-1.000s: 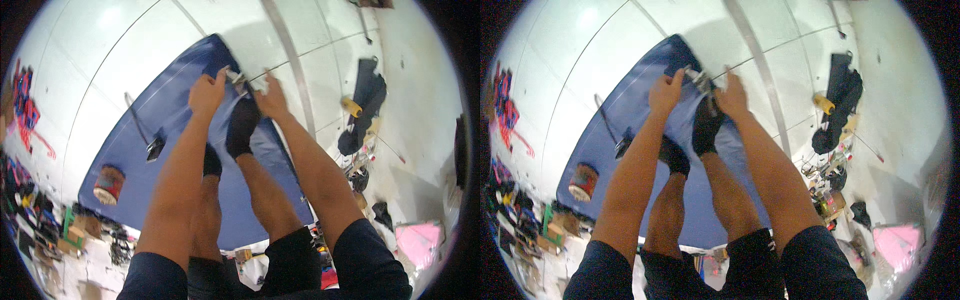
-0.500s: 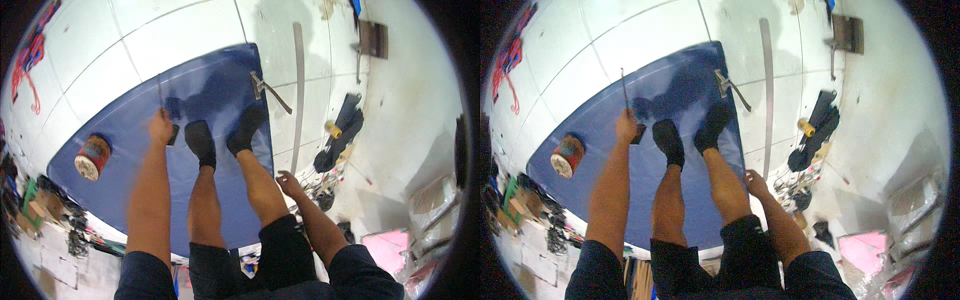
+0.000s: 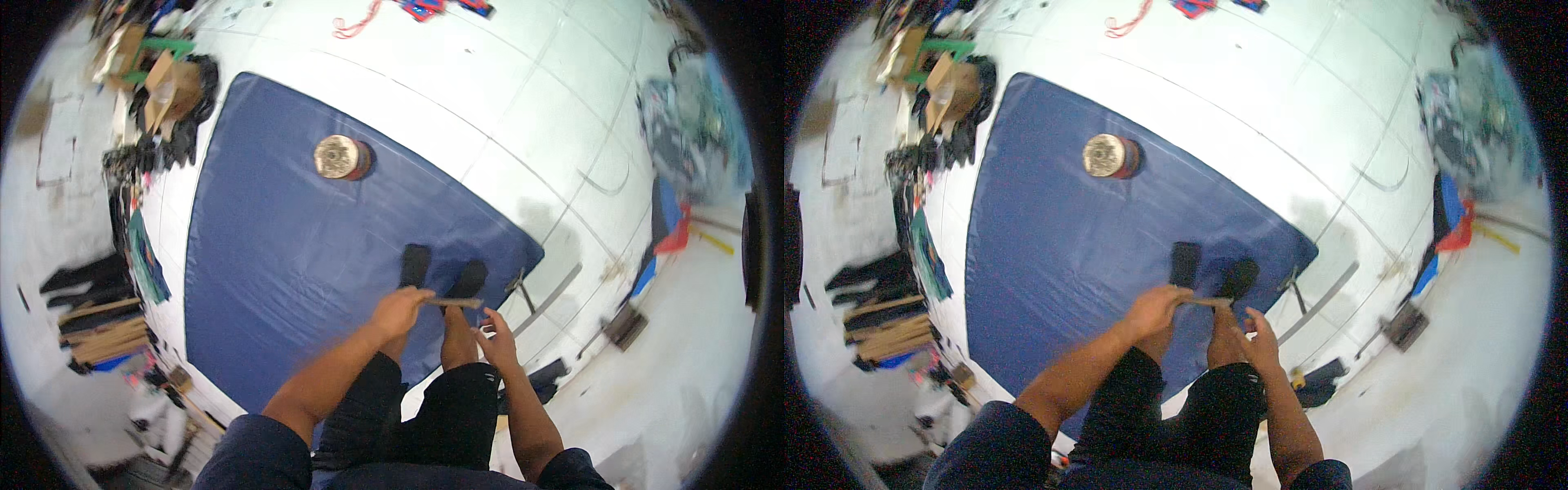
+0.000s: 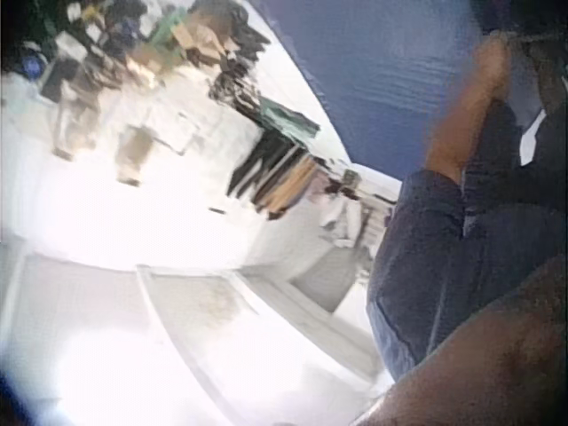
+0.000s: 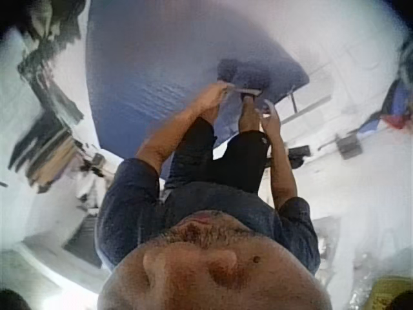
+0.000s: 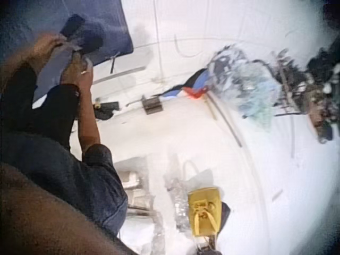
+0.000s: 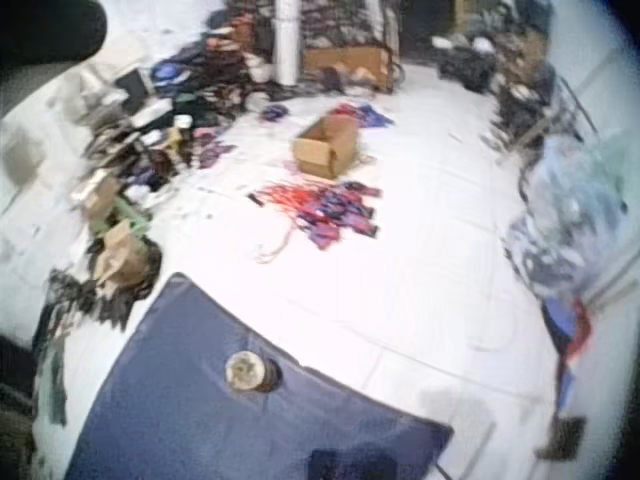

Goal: The person applies oil to an industrial cutting or sewing machine by squeezing a bottle and then wipes the edges of a large blue fabric sheet on the floor.

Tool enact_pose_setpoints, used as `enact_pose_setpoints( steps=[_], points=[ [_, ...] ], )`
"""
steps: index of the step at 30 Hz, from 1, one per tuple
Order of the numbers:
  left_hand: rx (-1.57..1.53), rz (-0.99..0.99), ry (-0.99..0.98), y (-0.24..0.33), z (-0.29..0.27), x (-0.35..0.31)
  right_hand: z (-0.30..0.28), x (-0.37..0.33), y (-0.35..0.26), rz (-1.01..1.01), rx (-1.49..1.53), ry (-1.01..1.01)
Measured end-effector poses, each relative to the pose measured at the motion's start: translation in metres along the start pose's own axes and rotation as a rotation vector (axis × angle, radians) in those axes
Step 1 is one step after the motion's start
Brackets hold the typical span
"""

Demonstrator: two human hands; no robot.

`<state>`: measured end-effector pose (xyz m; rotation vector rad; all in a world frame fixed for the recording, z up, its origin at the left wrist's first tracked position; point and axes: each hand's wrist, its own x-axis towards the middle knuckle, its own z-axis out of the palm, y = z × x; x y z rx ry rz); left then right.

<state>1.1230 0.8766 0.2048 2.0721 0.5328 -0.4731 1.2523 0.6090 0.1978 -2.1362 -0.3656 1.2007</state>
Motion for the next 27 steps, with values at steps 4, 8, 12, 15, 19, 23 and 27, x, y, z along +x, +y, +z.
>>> enact_pose_setpoints(
  steps=[4, 8, 12, 15, 19, 23, 27],
  points=[
    [-0.157, -0.092, -0.015, 0.036, -0.034, -0.060, -0.004, -0.016, -0.130, -0.304, 0.073, -0.214],
    [-0.291, -0.131, 0.028, 0.020, -0.030, -0.114, 0.036, -0.024, -0.201, -0.495, -0.068, -0.471],
    [-0.423, -0.240, 0.093, -0.020, -0.046, -0.163, 0.101, -0.017, -0.287, -0.419, -0.272, -0.679],
    [-0.613, -0.094, 0.092, -0.074, -0.080, -0.193, 0.165, -0.011, -0.320, -0.607, -0.360, -0.759],
    [-0.392, -0.243, 0.518, -0.136, -0.116, -0.230, 0.250, 0.009, -0.373, -0.767, -0.561, -0.802],
    [-0.315, -0.371, 0.672, -0.215, -0.220, -0.286, 0.342, 0.017, -0.460, -0.921, -0.565, -0.704],
    [-0.451, -0.160, 0.662, -0.273, -0.291, -0.302, 0.396, 0.033, -0.546, -0.811, -0.439, -0.682]
  ],
)
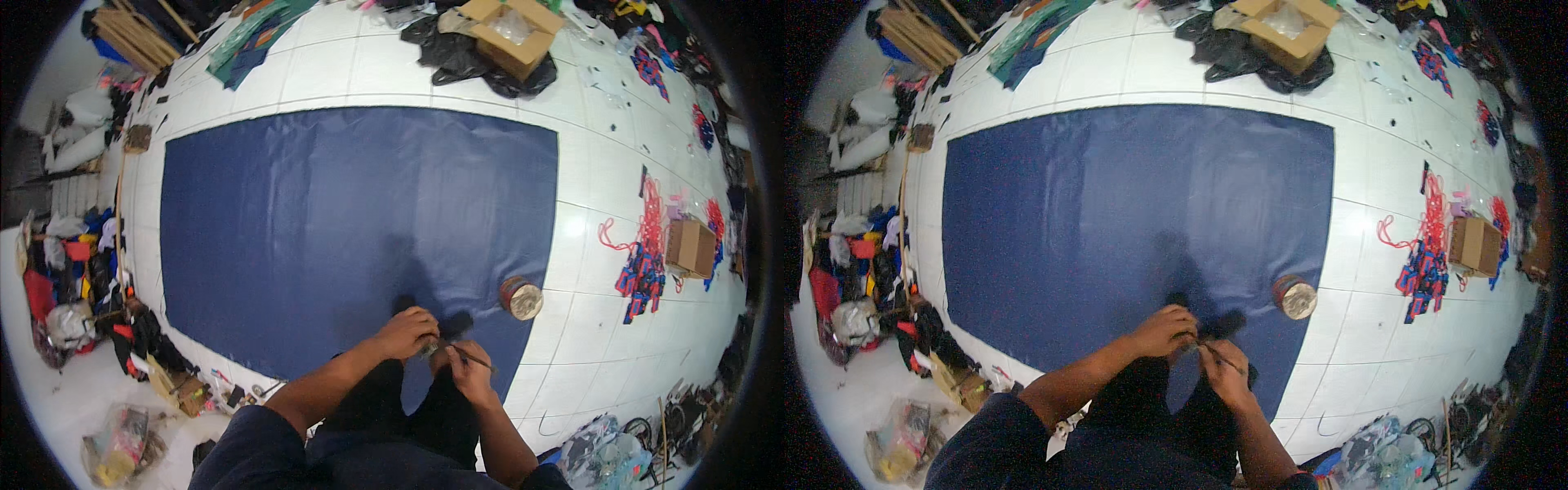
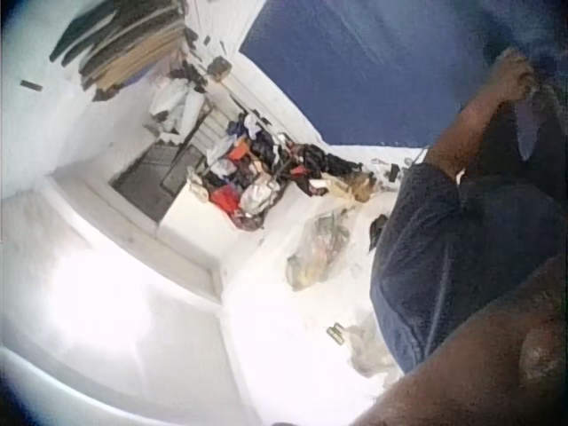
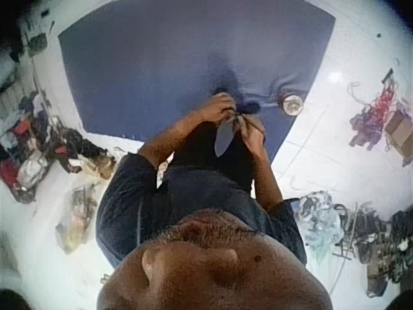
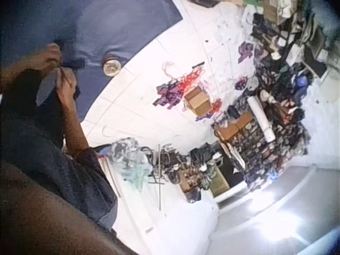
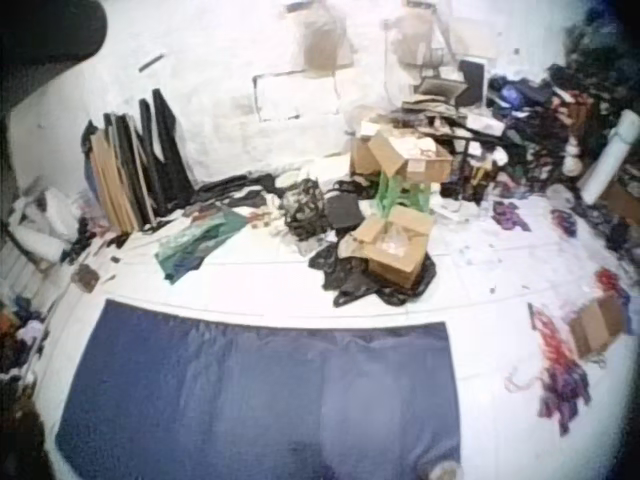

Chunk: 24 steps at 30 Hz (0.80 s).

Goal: The person applies oil to an industrial cutting or sewing machine by squeezing a bottle and then wipes the edges of a large blue fabric sheet on the floor.

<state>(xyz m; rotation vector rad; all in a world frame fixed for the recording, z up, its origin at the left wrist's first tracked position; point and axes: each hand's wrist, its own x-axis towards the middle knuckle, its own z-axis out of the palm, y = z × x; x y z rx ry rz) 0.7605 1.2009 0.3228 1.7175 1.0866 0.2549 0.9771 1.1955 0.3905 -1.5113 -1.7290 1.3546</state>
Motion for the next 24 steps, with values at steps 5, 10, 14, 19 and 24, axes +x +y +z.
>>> enact_pose_setpoints(
  steps=[5, 10, 14, 19, 24],
  points=[
    [-0.041, 0.001, 0.015, 0.006, -0.058, 0.067, -0.051, 0.111, 0.007, -0.179, -0.072, -0.237],
    [-0.298, -0.192, 0.185, 0.024, -0.109, 0.176, -0.091, 0.221, 0.032, 0.044, 0.136, -0.544],
    [-0.232, -0.246, 0.336, 0.010, -0.142, 0.258, -0.107, 0.302, 0.058, 0.066, 0.149, -0.536],
    [-0.160, -0.250, 0.418, -0.022, -0.175, 0.340, -0.131, 0.386, 0.087, -0.062, -0.188, -0.445],
    [-0.437, -0.240, 0.593, -0.075, -0.218, 0.439, -0.143, 0.486, 0.134, 0.028, -0.176, -0.342]
  ],
)
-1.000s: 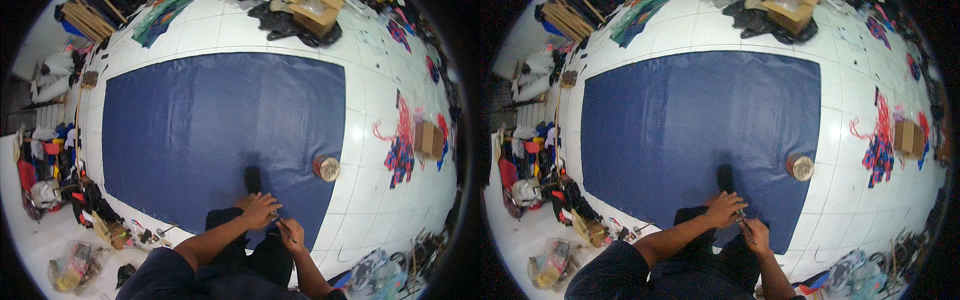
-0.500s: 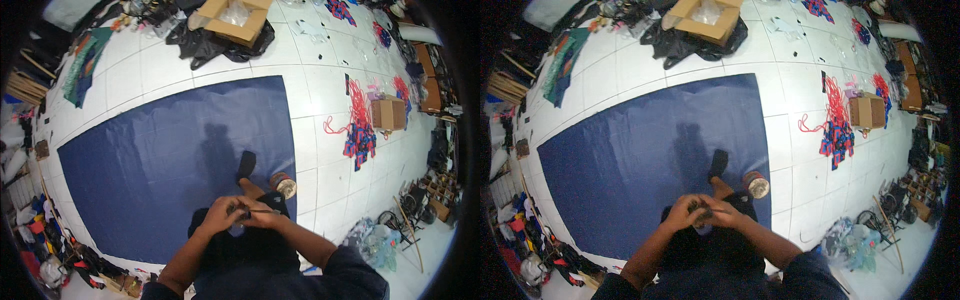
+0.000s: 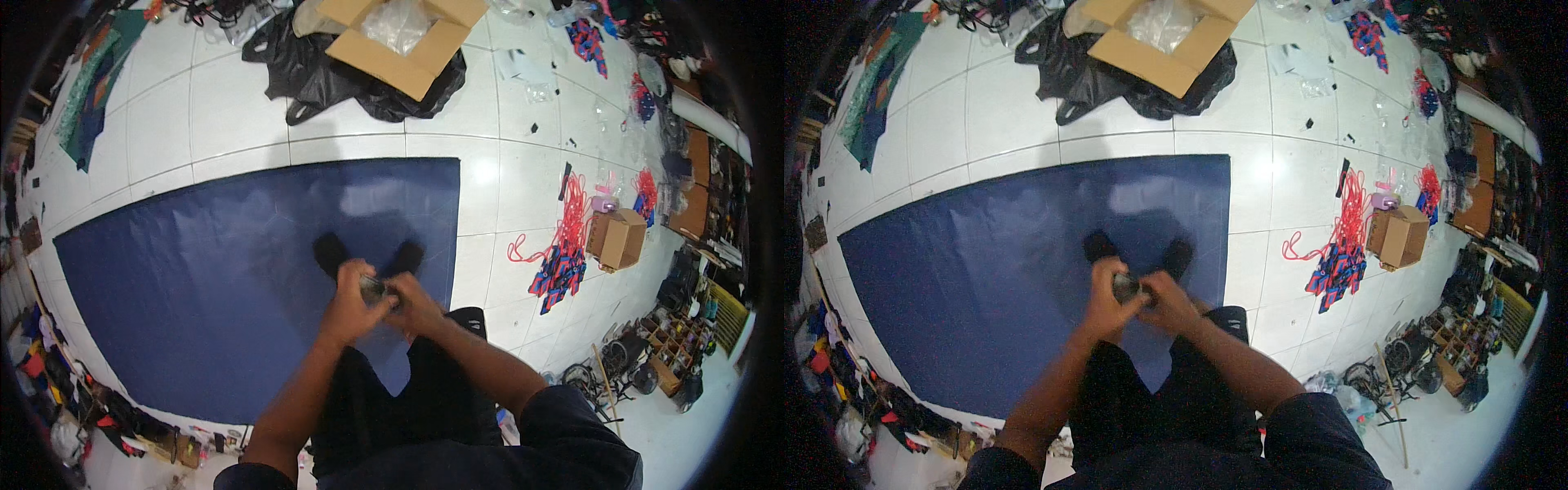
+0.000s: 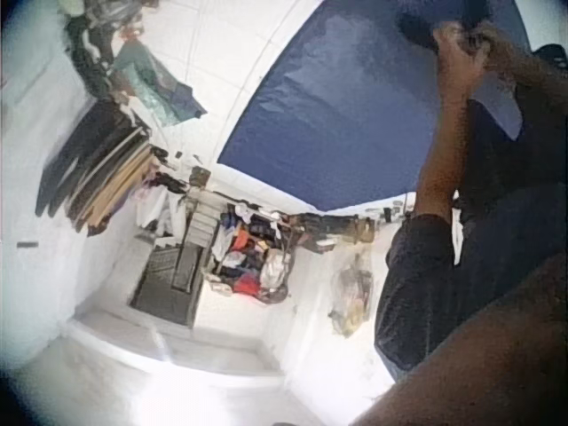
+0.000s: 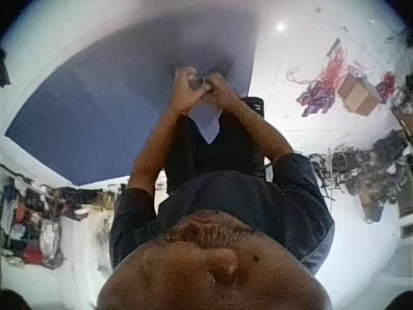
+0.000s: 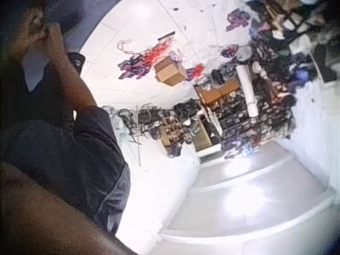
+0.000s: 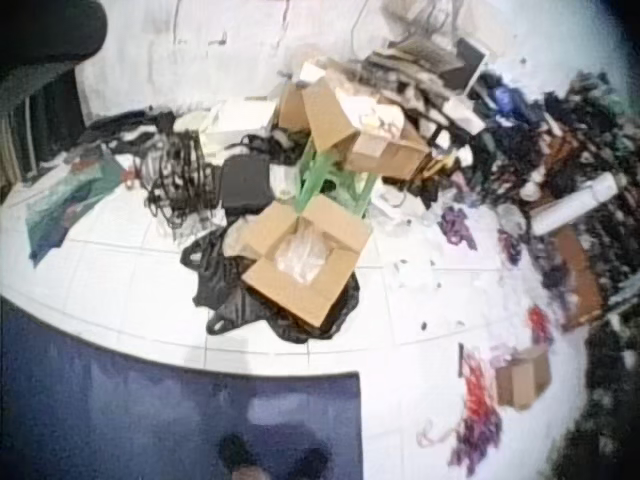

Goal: The person applies oil to an industrial cutting or sewing machine by squeezing a bottle and then wipes the edges of a large blue fabric sheet on the floor.

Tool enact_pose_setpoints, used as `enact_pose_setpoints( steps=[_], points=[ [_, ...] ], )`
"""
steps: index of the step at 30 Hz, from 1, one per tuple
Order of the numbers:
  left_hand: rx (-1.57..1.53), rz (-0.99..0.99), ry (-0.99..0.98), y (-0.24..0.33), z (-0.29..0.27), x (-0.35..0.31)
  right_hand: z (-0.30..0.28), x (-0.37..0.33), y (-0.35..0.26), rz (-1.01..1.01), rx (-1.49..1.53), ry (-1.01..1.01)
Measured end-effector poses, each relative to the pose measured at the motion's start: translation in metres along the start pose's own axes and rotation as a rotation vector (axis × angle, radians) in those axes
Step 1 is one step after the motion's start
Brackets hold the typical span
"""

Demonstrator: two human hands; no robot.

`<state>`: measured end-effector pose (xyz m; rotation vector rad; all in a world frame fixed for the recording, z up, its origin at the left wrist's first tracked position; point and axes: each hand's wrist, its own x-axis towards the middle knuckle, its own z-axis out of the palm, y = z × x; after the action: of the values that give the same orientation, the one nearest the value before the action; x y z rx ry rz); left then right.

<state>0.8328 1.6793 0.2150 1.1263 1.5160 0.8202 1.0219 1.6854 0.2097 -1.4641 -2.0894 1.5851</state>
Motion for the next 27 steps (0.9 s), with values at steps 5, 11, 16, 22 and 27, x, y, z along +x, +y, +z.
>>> enact_pose_setpoints(
  steps=[5, 11, 16, 22, 27],
  points=[
    [0.120, -0.140, 0.261, -0.089, -0.006, 0.132, -0.034, 0.126, 0.109, 0.009, 0.054, 0.182],
    [0.676, -0.168, -0.192, -0.209, 0.050, 0.259, -0.087, 0.303, 0.253, -0.132, -0.218, 0.092],
    [1.037, -0.071, -0.309, -0.259, 0.118, 0.332, -0.113, 0.388, 0.323, -0.176, -0.400, -0.096],
    [1.004, -0.239, -0.579, -0.266, 0.133, 0.371, -0.119, 0.390, 0.339, -0.093, -0.435, -0.213],
    [0.994, -0.360, -0.682, -0.257, 0.138, 0.383, -0.134, 0.361, 0.327, -0.061, -0.309, -0.150]
  ],
)
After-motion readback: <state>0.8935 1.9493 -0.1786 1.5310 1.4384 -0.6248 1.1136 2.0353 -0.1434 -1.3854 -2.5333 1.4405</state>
